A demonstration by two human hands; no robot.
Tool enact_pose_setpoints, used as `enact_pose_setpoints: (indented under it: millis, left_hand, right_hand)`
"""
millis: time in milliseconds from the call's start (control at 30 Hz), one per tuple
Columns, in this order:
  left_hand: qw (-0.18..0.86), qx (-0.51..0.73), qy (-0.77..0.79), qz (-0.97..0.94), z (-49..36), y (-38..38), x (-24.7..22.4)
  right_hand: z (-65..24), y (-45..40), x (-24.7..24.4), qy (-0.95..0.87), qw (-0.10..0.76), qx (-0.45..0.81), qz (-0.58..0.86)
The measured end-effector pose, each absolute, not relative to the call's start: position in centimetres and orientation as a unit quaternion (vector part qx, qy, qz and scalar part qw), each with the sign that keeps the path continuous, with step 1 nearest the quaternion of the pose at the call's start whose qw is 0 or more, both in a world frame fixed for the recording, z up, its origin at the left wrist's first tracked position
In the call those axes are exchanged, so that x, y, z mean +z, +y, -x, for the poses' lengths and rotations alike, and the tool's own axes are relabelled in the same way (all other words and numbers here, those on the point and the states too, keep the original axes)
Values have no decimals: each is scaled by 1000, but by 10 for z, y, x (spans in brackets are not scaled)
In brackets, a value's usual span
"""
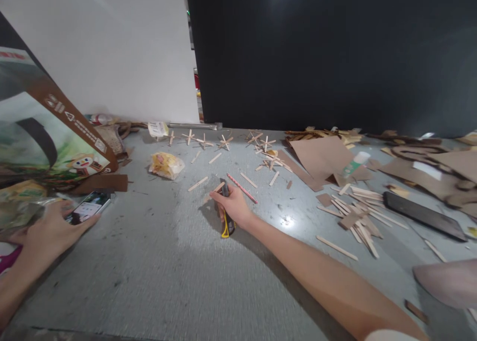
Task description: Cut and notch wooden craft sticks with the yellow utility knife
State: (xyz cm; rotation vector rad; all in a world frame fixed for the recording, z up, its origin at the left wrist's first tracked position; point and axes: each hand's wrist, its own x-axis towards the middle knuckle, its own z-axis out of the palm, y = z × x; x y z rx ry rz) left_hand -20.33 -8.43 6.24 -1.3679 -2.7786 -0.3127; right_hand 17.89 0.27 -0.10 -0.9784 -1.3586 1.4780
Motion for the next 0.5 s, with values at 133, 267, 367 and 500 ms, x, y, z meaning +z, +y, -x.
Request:
enact_pose_setpoints:
  millis: [133,267,367,500]
  left_hand:
    - [89,-156,-825,535,172,-85,68]
    - [-88,-334,-686,640,111,-115,90]
    - [-255,-399,-574,668,62,-150,113]
    - [-474,-366,-307,740,11,-176,129]
  right_hand:
    - [-178,3,-1,-547,437,595,394]
    - [-179,3,0,-543,438,599,393]
    - [-180,3,-1,-539,442,598,396]
    - [-181,3,-3,-545,437,597,394]
